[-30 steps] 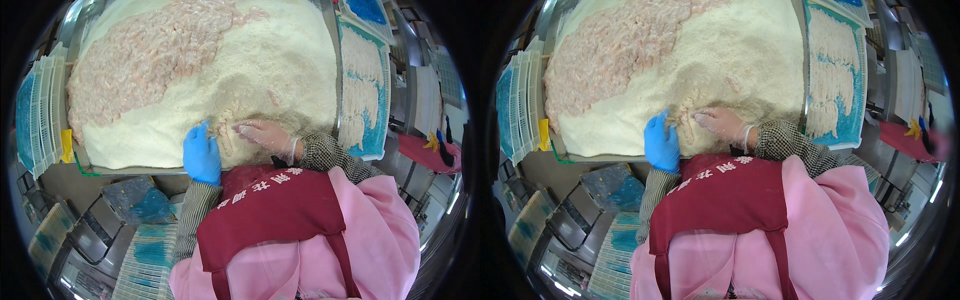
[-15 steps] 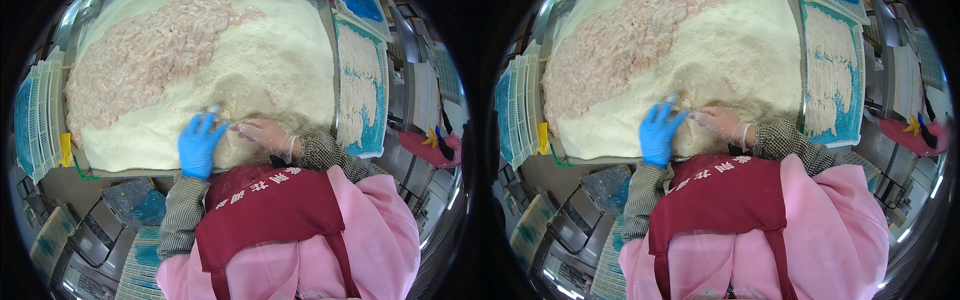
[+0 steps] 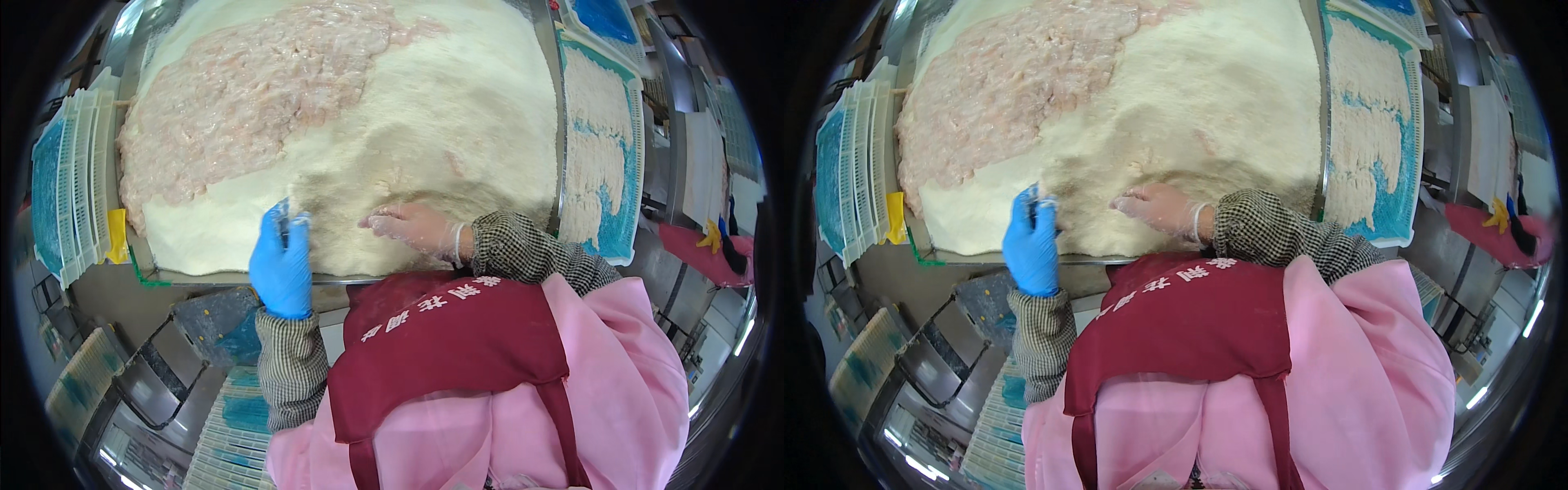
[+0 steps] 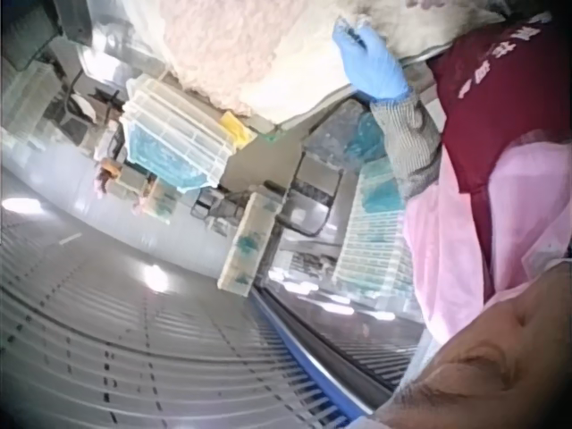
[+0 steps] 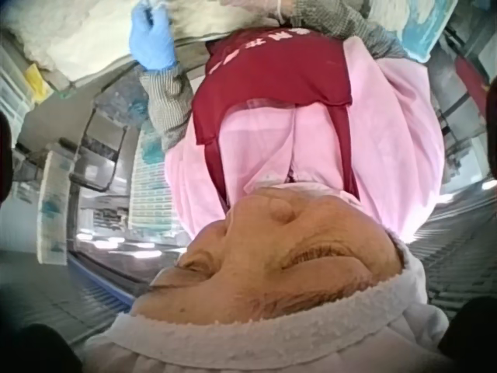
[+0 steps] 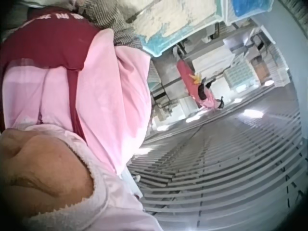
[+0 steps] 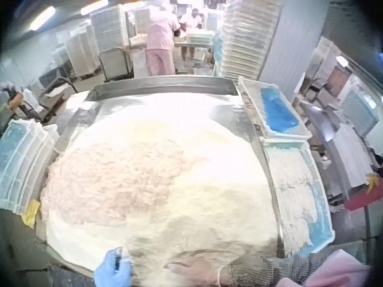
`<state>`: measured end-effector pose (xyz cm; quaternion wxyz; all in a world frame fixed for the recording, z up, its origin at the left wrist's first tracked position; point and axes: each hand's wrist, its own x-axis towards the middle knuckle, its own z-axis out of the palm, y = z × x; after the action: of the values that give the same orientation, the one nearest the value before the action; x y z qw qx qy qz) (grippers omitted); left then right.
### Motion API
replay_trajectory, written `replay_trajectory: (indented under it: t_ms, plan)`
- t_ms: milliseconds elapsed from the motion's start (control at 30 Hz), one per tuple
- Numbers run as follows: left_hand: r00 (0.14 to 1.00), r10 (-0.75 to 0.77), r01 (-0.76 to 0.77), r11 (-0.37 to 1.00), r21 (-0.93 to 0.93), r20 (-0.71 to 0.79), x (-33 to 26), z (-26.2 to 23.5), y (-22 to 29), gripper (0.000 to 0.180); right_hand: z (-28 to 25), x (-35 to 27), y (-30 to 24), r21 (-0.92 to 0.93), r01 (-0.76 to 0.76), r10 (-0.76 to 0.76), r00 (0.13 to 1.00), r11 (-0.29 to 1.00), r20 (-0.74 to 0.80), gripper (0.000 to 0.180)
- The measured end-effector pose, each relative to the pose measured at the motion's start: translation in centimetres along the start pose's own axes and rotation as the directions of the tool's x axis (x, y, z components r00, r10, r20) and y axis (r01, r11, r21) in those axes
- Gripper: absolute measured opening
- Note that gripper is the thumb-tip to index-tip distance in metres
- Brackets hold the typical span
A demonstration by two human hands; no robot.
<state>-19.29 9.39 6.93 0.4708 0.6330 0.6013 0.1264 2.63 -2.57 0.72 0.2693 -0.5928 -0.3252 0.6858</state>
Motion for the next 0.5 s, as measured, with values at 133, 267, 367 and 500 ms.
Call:
replay_trajectory:
  t_ms: [133, 267, 367, 500]
  plan:
    - [0.999, -0.028, 0.031, 0.986, 0.166, -0.019, 0.5, 0.0, -2.1, 0.044, 0.5, 1.5, 0.7, 0.056, 0.062, -0.061, 0.998, 0.997, -0.004, 0.053]
    - [0.99, 0.022, -0.029, 0.999, -0.046, -0.138, 0.9, 1.5, -5.6, 0.041, 1.9, 2.5, -1.2, 0.496, 0.051, -0.016, 0.997, 0.867, -0.073, 0.049]
    - [0.99, 0.087, -0.091, 0.995, -0.029, -0.109, 1.7, 3.1, -4.8, 0.039, 3.5, 5.1, -2.2, 0.622, 0.05, 0.03, 0.993, 0.782, -0.118, 0.042]
    - [0.918, 0.305, -0.273, 0.95, 0.155, -0.252, 2.5, 4.6, -1.5, 0.039, 4.1, 6.5, -2.7, 0.687, 0.002, 0.047, 0.997, 0.727, -0.054, 0.037]
